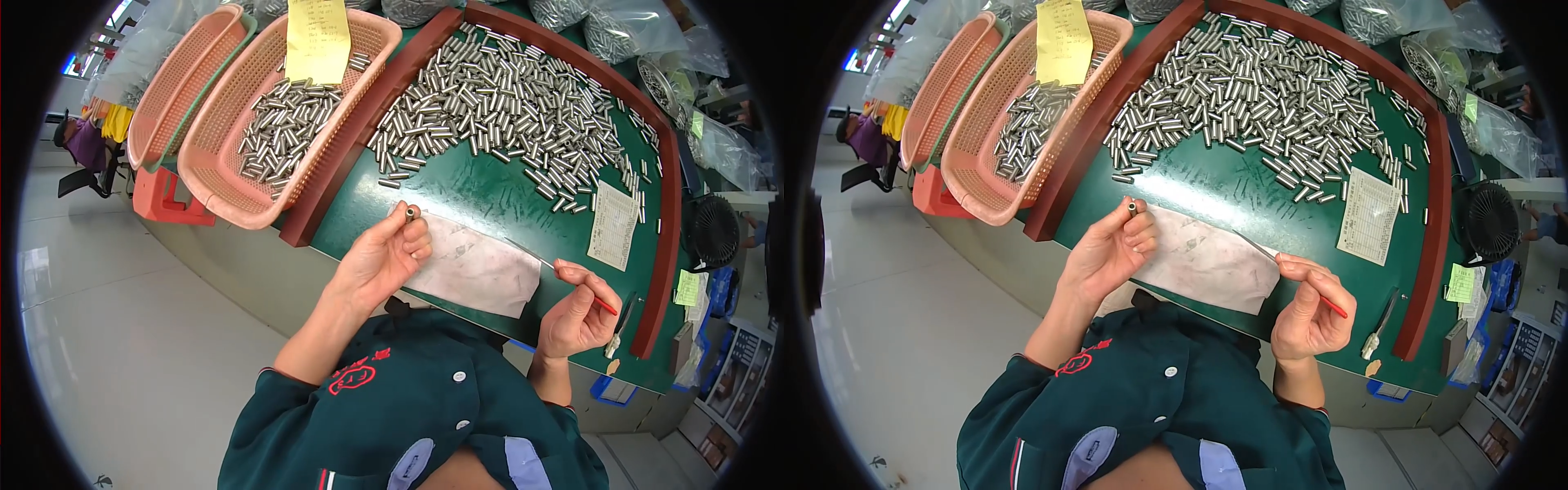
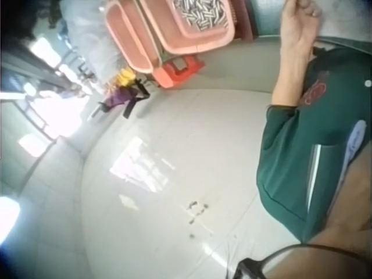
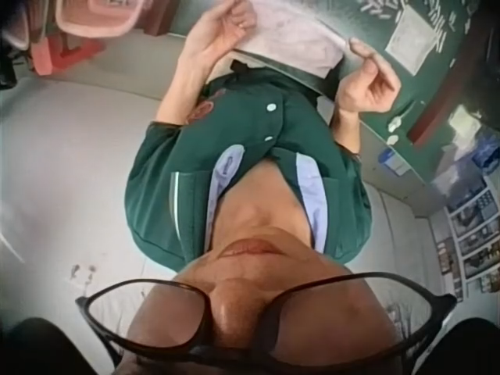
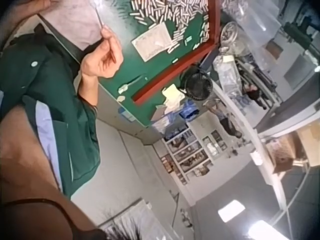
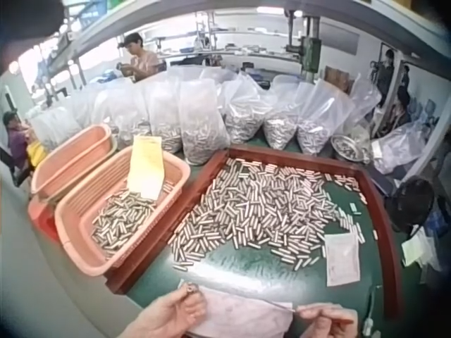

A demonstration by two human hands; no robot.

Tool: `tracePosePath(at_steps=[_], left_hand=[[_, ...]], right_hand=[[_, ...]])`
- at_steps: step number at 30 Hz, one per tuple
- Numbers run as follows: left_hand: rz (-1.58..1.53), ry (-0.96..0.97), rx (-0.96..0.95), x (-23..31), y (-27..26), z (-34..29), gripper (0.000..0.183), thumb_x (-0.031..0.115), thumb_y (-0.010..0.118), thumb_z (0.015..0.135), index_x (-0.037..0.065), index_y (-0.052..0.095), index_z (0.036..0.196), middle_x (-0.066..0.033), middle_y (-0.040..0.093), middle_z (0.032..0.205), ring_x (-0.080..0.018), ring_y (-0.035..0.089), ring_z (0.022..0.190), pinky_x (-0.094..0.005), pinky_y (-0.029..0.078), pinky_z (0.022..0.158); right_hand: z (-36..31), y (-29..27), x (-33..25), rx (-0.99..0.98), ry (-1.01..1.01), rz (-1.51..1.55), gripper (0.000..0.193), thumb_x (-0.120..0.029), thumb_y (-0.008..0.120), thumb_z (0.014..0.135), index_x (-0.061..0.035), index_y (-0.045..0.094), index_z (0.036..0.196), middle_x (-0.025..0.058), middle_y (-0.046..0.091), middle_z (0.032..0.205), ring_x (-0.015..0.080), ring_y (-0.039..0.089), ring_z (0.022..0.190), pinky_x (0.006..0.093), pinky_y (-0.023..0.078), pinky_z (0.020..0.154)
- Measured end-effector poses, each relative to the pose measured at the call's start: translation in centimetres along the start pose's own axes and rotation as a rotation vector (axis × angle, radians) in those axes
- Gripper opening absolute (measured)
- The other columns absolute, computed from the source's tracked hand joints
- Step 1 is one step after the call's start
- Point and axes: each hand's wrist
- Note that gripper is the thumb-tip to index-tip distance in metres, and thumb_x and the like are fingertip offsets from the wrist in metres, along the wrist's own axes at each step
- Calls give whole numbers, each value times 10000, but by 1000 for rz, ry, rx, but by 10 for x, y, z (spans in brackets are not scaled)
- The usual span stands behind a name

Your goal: Inspecting and cleaning the interior of small cylindrical metal tubes using a thin needle probe.

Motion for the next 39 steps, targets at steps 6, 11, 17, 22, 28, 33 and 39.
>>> tracePosePath(at_steps=[6, 11, 17, 22, 28, 33, 39], left_hand=[[30, 2, 4, -2, 2, -3, 144, 160, 442, 921, 33, 501, 889, 14, 357, 660, -87, 331, 608, -215, 317, 561], [420, 75, 127, -5, 7, -6, 131, 170, 519, 891, 40, 515, 910, 11, 452, 715, -70, 394, 638, -205, 351, 599], [565, 141, -41, -13, 4, -5, 208, 145, 535, 870, 26, 511, 1040, 14, 402, 712, -61, 365, 619, -208, 309, 571], [1004, 224, -22, -18, 14, -9, 275, 112, 519, 867, 12, 474, 1119, 10, 396, 714, -59, 367, 631, -216, 308, 588], [1115, 346, -132, -23, 12, -6, 348, 41, 442, 877, 42, 352, 1214, -25, 484, 798, -68, 405, 662, -216, 354, 630], [970, 118, -73, -16, 11, -4, 288, 49, 374, 890, 49, 363, 1178, -85, 533, 855, -93, 437, 662, -223, 374, 683], [790, 103, -72, -17, 13, -2, 273, 154, 450, 881, 28, 416, 1121, -94, 544, 812, -111, 428, 630, -218, 355, 637]], right_hand=[[-1, 1, -1, -2, 5, -3, 96, 2, 453, 882, 32, 467, 972, 207, 608, 759, 293, 623, 719, 372, 526, 679], [-1, 2, -1, 25, -1, -7, 118, -15, 469, 874, 32, 495, 978, 195, 613, 772, 293, 622, 717, 383, 528, 651], [1, 1, -1, 7, -16, -16, 101, 50, 442, 868, 44, 466, 966, 203, 609, 778, 282, 625, 728, 368, 528, 693], [1, -2, -2, 26, -21, -7, 107, 66, 439, 862, 55, 467, 965, 206, 607, 786, 282, 626, 731, 374, 531, 698], [0, -2, -1, 20, -22, 34, 124, 82, 431, 858, 54, 466, 975, 207, 605, 802, 281, 625, 742, 376, 533, 707], [0, -4, -3, 7, -19, 36, 135, 94, 428, 855, 54, 466, 978, 204, 605, 809, 274, 623, 753, 375, 533, 710], [0, -3, -2, -1, -27, 46, 141, 103, 424, 853, 57, 467, 979, 204, 605, 810, 271, 623, 751, 370, 533, 709]])
Point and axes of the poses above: each hand's wrist, its own z-axis towards the middle knuckle, its own y-axis out of the palm, x = y × z
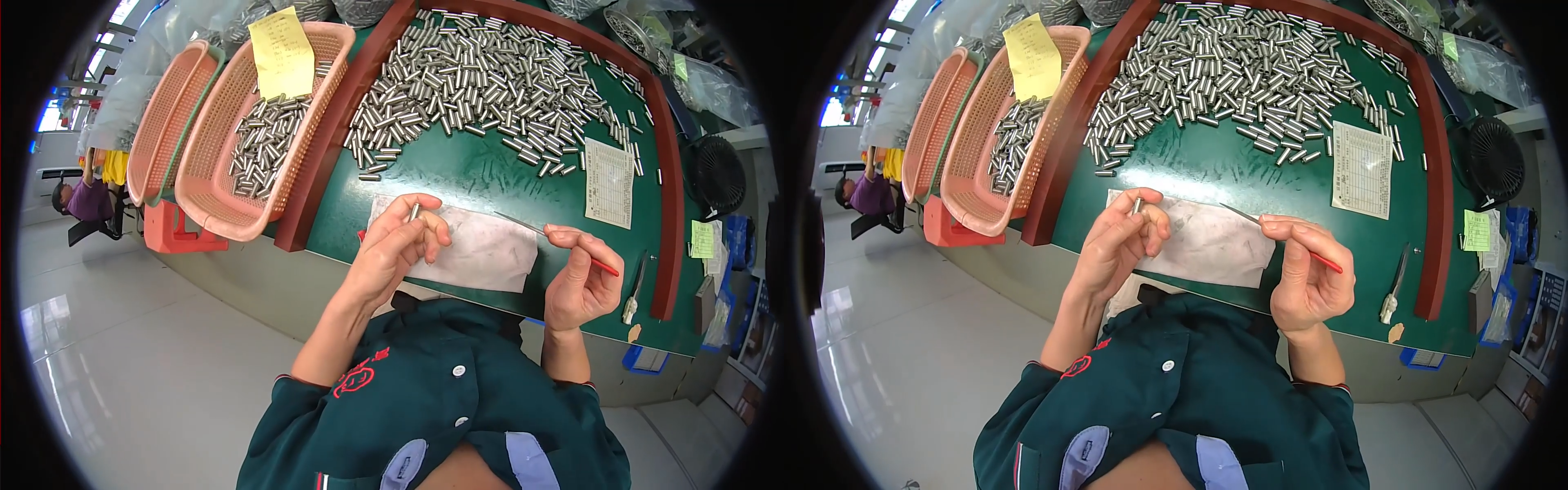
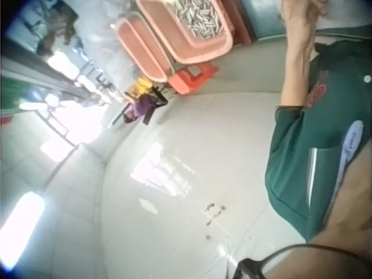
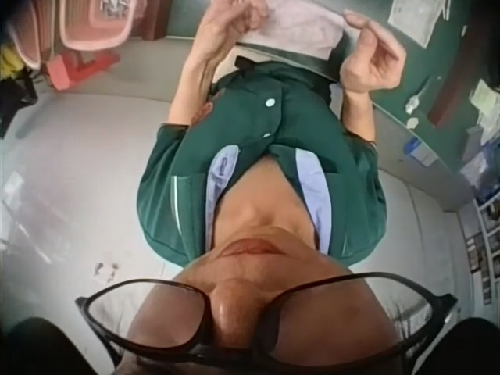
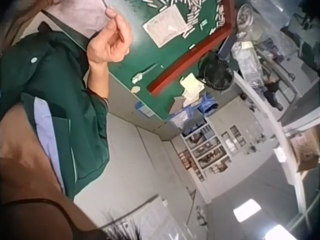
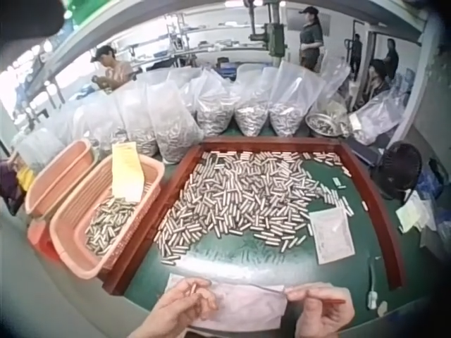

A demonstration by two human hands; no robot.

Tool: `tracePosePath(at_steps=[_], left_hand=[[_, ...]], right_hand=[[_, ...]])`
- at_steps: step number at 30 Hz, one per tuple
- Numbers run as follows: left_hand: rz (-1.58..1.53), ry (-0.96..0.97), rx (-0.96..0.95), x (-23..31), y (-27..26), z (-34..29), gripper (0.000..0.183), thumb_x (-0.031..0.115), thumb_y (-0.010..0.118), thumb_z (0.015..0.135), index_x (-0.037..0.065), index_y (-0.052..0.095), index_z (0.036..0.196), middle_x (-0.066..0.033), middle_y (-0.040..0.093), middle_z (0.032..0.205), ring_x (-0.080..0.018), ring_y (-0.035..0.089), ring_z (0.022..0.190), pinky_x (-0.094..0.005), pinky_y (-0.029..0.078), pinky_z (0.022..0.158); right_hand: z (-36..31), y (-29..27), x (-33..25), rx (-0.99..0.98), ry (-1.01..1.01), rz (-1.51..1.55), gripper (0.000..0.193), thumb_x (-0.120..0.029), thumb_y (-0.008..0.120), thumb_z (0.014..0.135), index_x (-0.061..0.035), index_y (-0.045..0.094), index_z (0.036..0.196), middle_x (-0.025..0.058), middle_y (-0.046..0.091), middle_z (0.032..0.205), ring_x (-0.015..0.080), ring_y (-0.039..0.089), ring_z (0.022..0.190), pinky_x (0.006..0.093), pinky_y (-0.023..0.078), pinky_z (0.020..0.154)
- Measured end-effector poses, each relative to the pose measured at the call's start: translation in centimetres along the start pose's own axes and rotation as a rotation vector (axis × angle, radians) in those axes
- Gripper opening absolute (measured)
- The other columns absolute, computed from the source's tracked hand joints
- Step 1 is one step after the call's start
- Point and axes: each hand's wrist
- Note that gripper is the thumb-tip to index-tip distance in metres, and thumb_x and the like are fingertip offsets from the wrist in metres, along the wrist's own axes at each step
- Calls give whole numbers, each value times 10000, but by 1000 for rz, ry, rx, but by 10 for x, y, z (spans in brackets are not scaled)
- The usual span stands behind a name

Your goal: Inspecting and cleaning the interior of small cylindrical metal tubes using a thin needle probe.

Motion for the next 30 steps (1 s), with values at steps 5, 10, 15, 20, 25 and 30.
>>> tracePosePath(at_steps=[5, 10, 15, 20, 25, 30], left_hand=[[-78, -14, -6, 0, -1, 1, 305, 194, 436, 894, 1, 435, 1130, -111, 561, 818, -120, 440, 616, -218, 368, 616], [31, 67, -26, 13, 2, -9, 332, 187, 356, 937, -13, 398, 1198, -138, 578, 858, -123, 499, 641, -240, 415, 648], [1150, 710, 543, 63, 10, -24, 340, 17, 338, 909, -25, 426, 1234, -98, 632, 766, -92, 538, 595, -219, 445, 562], [1301, 667, 1037, 105, -36, -39, 275, 66, 472, 892, -23, 510, 1149, -67, 567, 701, -64, 490, 520, -220, 407, 492], [1473, 911, 972, 101, -34, -14, 120, 88, 586, 834, -21, 617, 877, -48, 563, 645, -86, 454, 501, -222, 377, 477], [1556, 783, 409, 52, 14, 54, 229, 141, 694, 710, -1, 542, 615, -107, 504, 562, -258, 500, 505, -337, 389, 470]], right_hand=[[1, 2, 0, 5, -1, -2, 139, 105, 428, 850, 57, 473, 972, 202, 608, 802, 268, 625, 749, 368, 533, 706], [1, 1, -1, 13, -10, -5, 139, 109, 433, 847, 57, 477, 968, 200, 612, 798, 263, 626, 746, 366, 533, 707], [0, -3, 2, -9, 33, -31, 126, 82, 435, 856, 44, 476, 969, 190, 607, 792, 267, 618, 744, 378, 527, 706], [2, -3, 0, 3, 9, 6, 129, 117, 480, 816, 60, 500, 930, 193, 624, 775, 267, 634, 736, 344, 529, 685], [2, -4, 1, -2, -11, -29, 137, 120, 493, 806, 58, 500, 928, 186, 628, 761, 266, 639, 722, 340, 530, 671], [3, -7, 3, 0, -26, -50, 145, 123, 505, 798, 56, 501, 927, 179, 631, 757, 263, 641, 715, 339, 530, 664]])
Point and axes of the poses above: each hand's wrist, its own z-axis towards the middle knuckle, its own y-axis out of the palm, x = y × z
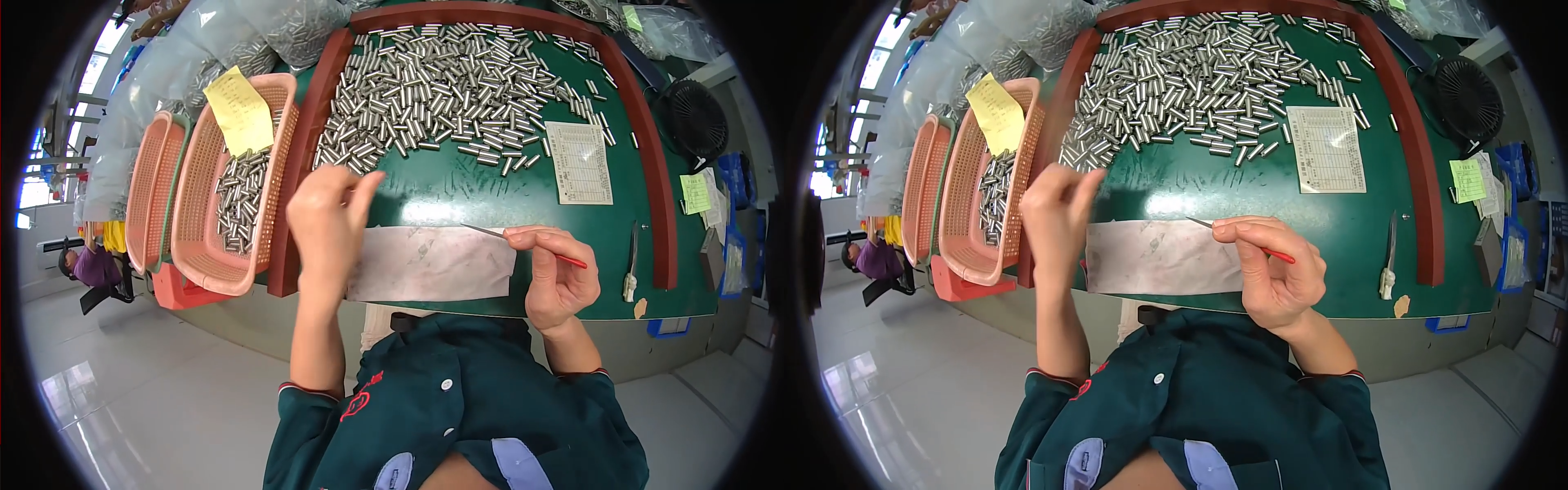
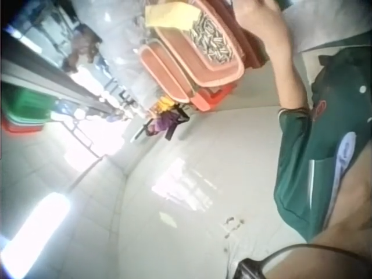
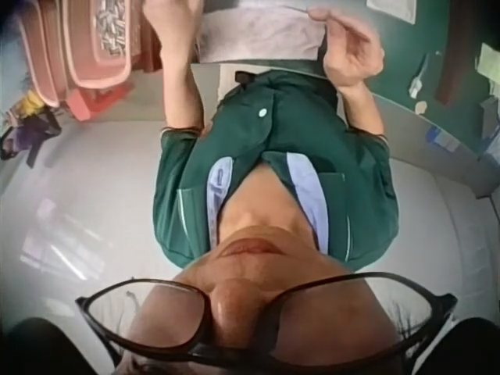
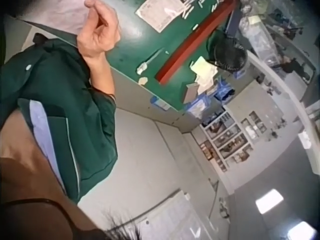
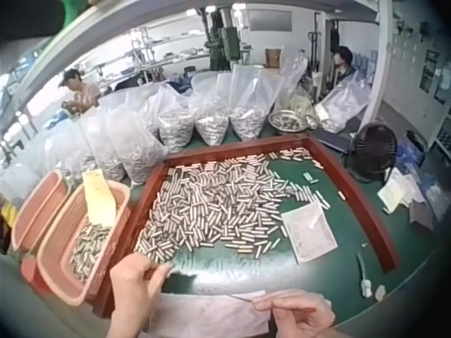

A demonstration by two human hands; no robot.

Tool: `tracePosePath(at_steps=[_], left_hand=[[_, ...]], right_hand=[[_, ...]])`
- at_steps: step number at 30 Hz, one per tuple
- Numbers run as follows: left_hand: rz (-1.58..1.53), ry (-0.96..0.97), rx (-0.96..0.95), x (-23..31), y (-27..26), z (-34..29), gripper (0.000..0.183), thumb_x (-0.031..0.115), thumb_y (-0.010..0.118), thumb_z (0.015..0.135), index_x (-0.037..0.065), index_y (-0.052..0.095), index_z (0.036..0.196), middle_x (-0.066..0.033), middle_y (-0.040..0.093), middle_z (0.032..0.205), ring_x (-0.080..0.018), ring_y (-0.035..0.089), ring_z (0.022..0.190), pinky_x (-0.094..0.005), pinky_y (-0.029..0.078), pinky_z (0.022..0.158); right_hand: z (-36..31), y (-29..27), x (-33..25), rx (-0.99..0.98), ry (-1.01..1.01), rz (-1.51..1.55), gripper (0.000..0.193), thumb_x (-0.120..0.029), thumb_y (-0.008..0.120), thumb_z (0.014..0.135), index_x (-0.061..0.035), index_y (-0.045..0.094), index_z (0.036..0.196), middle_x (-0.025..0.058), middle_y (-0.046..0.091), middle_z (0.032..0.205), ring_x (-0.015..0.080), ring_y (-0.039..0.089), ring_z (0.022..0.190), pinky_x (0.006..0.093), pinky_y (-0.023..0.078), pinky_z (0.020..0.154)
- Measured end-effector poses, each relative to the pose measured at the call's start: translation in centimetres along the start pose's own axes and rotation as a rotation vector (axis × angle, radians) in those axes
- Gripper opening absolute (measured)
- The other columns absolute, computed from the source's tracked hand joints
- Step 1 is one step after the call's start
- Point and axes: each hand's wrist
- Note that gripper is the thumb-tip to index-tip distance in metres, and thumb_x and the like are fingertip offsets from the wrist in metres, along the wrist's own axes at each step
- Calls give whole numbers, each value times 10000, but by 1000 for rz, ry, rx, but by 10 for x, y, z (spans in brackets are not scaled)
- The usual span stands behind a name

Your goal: Inspecting and cleaning the interior of small cylindrical metal tubes using a thin needle probe.

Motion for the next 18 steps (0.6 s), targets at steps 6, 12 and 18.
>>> tracePosePath(at_steps=[6, 12, 18], left_hand=[[165, 8, -82, -8, 53, 16, 292, 211, 715, 680, -1, 524, 620, -148, 550, 589, -346, 544, 556, -415, 416, 508], [225, -45, -138, -11, 59, 16, 207, 133, 668, 714, -8, 533, 645, -179, 576, 625, -358, 572, 583, -437, 434, 521], [-301, -245, -234, 24, 30, -16, 96, 47, 642, 734, -20, 573, 729, -101, 583, 580, -154, 565, 491, -256, 440, 495]], right_hand=[[0, 3, -2, 8, -6, -18, 148, 122, 512, 795, 55, 501, 927, 172, 632, 758, 260, 642, 718, 333, 531, 659], [-1, 0, -1, -5, -28, -31, 156, 118, 521, 791, 56, 501, 933, 169, 634, 767, 266, 645, 725, 330, 531, 651], [4, -6, -4, -96, -170, -64, 175, 68, 565, 768, 43, 521, 935, 181, 631, 827, 320, 641, 764, 348, 534, 650]])
Point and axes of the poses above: each hand's wrist, its own z-axis towards the middle knuckle, its own y-axis out of the palm, x = y × z
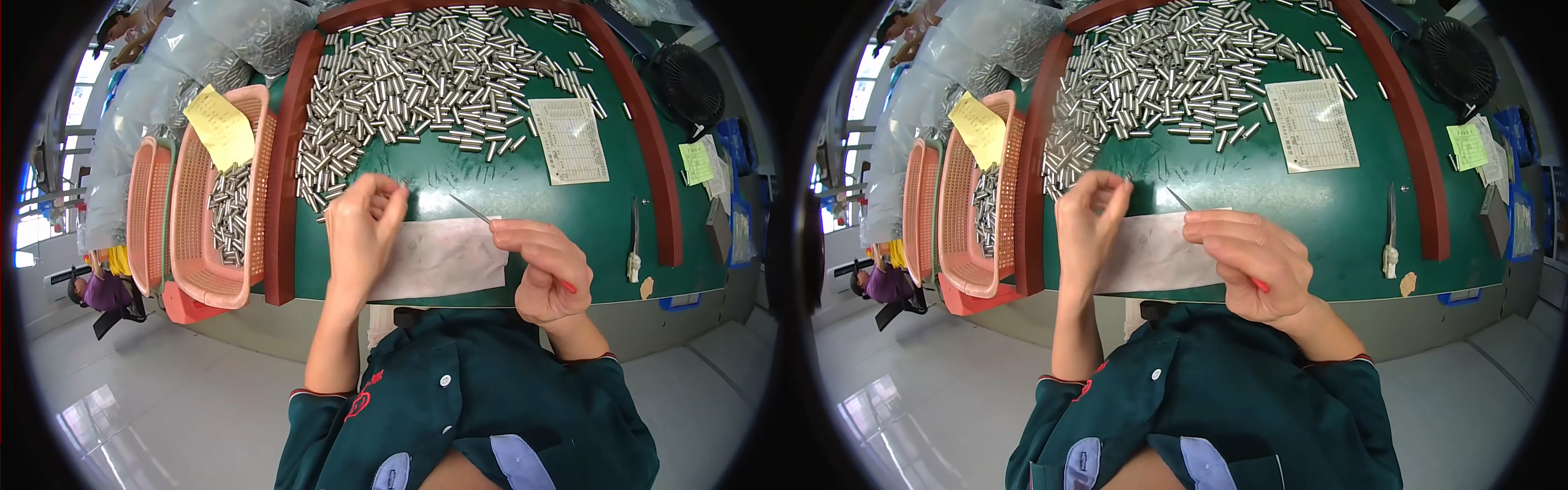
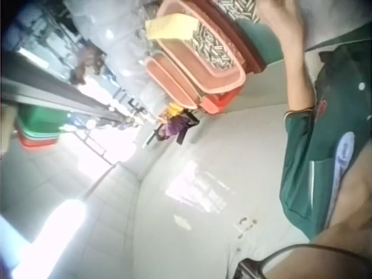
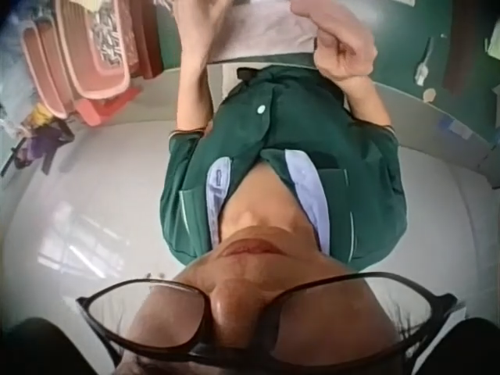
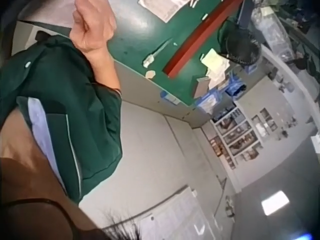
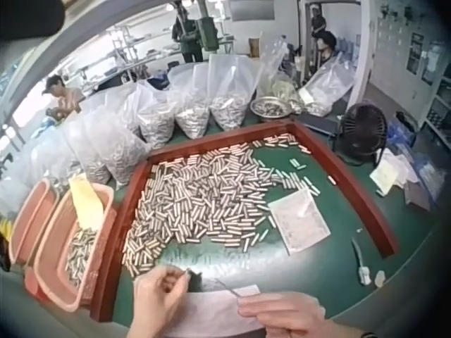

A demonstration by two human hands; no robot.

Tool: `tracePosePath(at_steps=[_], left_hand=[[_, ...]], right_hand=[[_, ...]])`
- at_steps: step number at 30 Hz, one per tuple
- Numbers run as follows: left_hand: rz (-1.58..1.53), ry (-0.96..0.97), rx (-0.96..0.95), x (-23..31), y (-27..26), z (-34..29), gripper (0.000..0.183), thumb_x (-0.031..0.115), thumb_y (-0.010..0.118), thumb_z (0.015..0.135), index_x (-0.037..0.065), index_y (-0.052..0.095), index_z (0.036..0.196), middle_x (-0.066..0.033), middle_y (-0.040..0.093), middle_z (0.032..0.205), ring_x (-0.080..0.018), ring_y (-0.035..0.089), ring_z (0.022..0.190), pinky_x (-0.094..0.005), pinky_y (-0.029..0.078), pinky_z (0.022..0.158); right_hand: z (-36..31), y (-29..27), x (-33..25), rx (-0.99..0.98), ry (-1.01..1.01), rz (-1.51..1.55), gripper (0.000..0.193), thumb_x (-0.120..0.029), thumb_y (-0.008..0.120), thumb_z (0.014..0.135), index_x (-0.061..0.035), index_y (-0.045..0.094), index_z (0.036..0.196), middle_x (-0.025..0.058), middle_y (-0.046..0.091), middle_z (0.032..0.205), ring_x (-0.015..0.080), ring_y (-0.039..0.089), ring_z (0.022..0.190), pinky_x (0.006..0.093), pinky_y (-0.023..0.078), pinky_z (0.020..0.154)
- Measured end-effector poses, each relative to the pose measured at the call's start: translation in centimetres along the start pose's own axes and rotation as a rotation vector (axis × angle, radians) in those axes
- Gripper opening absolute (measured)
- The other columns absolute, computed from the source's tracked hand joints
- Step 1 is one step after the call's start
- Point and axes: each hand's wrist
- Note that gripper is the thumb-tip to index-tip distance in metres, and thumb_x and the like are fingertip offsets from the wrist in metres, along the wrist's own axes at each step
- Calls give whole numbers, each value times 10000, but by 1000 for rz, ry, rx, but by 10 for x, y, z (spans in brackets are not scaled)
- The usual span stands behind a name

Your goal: Inspecting and cleaning the interior of small cylindrical metal tubes using a thin needle probe.

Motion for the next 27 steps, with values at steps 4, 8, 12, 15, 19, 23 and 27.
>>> tracePosePath(at_steps=[4, 8, 12, 15, 19, 23, 27], left_hand=[[-427, -191, -35, -4, 11, -35, 110, 5, 654, 747, -30, 621, 846, -31, 611, 719, -53, 531, 608, -183, 442, 573], [-413, -198, -22, -14, 19, -45, 115, 0, 658, 745, -33, 622, 849, -33, 609, 720, -54, 528, 609, -182, 440, 575], [-431, -207, -25, -17, 21, -46, 108, -3, 657, 742, -37, 622, 839, -38, 608, 714, -57, 528, 606, -186, 442, 576], [-430, -192, -22, -20, 22, -47, 102, -2, 657, 740, -34, 622, 831, -42, 608, 708, -59, 527, 599, -189, 442, 570], [-439, -189, -25, -21, 22, -47, 97, -2, 656, 739, -32, 622, 825, -44, 608, 707, -62, 526, 590, -191, 438, 560], [-425, -179, -27, -20, 23, -47, 95, -2, 658, 737, -31, 622, 821, -43, 607, 704, -64, 525, 585, -190, 436, 554], [-455, -158, -26, -20, 22, -47, 88, -9, 651, 738, -34, 622, 818, -51, 608, 726, -71, 532, 604, -194, 438, 563]], right_hand=[[3, 3, -1, -143, -26, -10, 327, 116, 580, 648, 18, 542, 958, 143, 634, 862, 293, 643, 787, 330, 532, 641], [-1, 4, 0, -173, -14, 9, 324, 111, 586, 647, 14, 547, 953, 137, 633, 853, 285, 643, 786, 322, 529, 634], [1, 8, -1, -205, -36, 5, 211, 30, 545, 752, 1, 513, 959, 138, 633, 813, 289, 645, 748, 330, 532, 607], [1, 11, -1, -226, -53, -10, 101, -32, 485, 863, -6, 483, 960, 141, 633, 775, 294, 649, 717, 341, 535, 585], [1, 13, 0, -220, -66, -12, 99, -26, 495, 857, 0, 484, 951, 138, 631, 764, 292, 649, 717, 339, 536, 580], [-2, 14, 3, -208, -73, -28, 96, -22, 499, 854, 0, 487, 946, 137, 631, 764, 291, 649, 716, 339, 536, 578], [-2, 15, 3, -226, -62, -21, 119, -10, 544, 812, 6, 526, 928, 134, 633, 778, 292, 649, 731, 333, 536, 584]])
Point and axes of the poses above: each hand's wrist, its own z-axis towards the middle knuckle, its own y-axis out of the palm, x = y × z
